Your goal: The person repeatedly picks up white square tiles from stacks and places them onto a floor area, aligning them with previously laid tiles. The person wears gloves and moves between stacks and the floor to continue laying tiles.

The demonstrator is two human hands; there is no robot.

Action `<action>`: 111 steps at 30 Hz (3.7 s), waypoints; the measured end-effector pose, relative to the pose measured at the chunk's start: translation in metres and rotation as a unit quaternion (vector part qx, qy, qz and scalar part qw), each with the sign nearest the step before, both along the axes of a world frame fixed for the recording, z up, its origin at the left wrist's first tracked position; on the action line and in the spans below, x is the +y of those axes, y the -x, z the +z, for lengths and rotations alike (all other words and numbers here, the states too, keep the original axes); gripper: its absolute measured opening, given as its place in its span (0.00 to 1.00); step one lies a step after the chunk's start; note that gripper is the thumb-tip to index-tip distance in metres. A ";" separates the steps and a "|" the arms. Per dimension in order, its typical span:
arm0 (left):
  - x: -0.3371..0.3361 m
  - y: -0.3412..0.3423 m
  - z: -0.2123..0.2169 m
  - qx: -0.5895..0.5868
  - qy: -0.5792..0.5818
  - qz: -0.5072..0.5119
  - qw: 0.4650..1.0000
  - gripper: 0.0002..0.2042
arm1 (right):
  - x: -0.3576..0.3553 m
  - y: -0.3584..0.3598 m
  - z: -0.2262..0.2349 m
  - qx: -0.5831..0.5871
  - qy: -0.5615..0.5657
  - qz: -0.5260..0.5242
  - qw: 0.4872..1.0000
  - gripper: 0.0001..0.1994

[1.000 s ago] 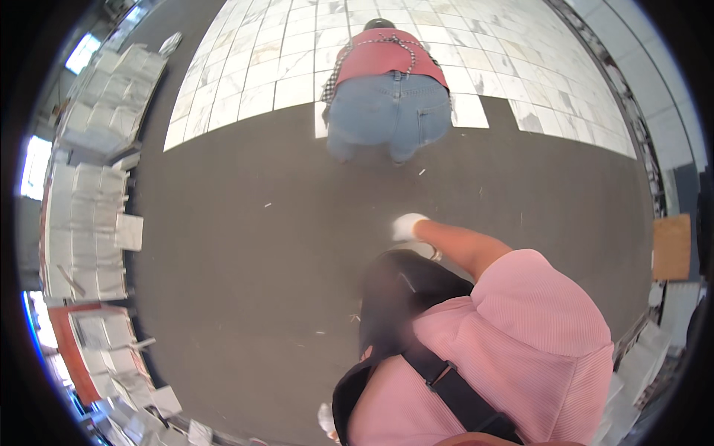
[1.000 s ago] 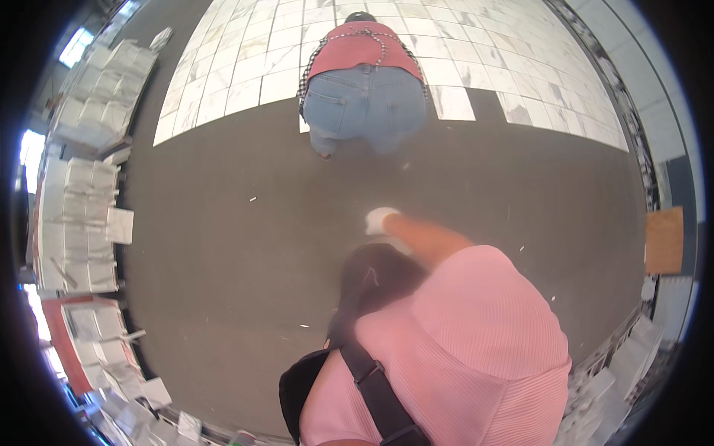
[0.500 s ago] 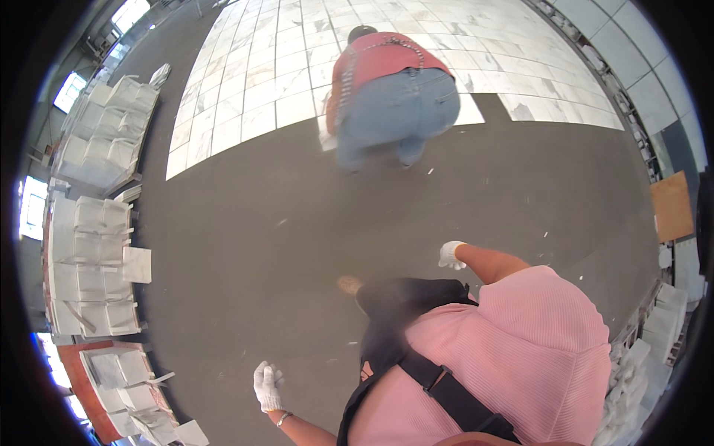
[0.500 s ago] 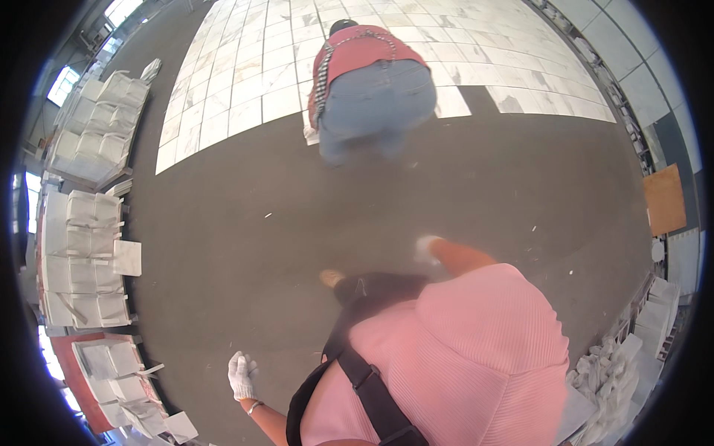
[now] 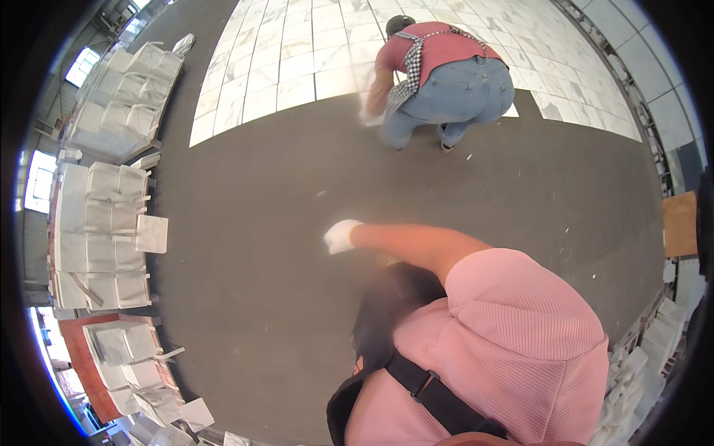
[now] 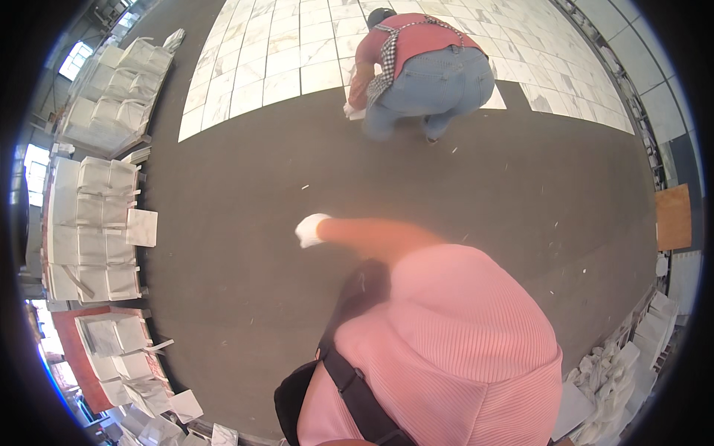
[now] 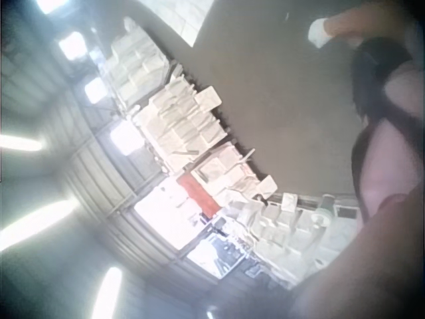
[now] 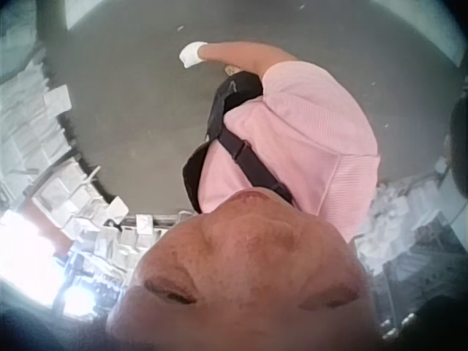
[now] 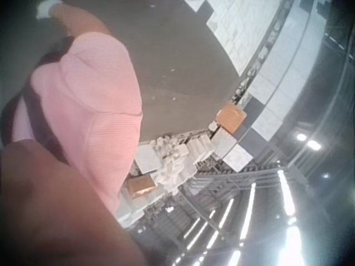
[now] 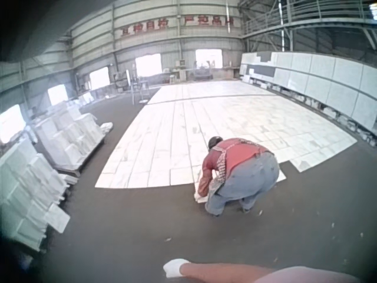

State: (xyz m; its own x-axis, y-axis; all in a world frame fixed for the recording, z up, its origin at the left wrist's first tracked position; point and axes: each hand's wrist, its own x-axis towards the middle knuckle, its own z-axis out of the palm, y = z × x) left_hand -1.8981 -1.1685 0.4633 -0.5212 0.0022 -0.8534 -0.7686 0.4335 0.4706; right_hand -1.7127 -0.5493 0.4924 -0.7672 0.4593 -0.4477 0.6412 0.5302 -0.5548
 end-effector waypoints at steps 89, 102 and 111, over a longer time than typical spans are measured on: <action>-0.490 1.549 -0.079 0.137 0.078 -0.073 0.985 0.15 | -0.609 1.945 0.079 0.110 0.008 0.357 0.928 0.23; -0.563 2.098 -0.100 0.357 0.393 -0.113 0.840 0.32 | -0.796 2.441 0.064 0.150 -0.269 0.423 0.852 0.23; -0.566 2.150 -0.149 0.426 0.497 -0.099 0.749 0.31 | -0.844 2.662 0.052 0.171 -0.413 0.408 0.796 0.34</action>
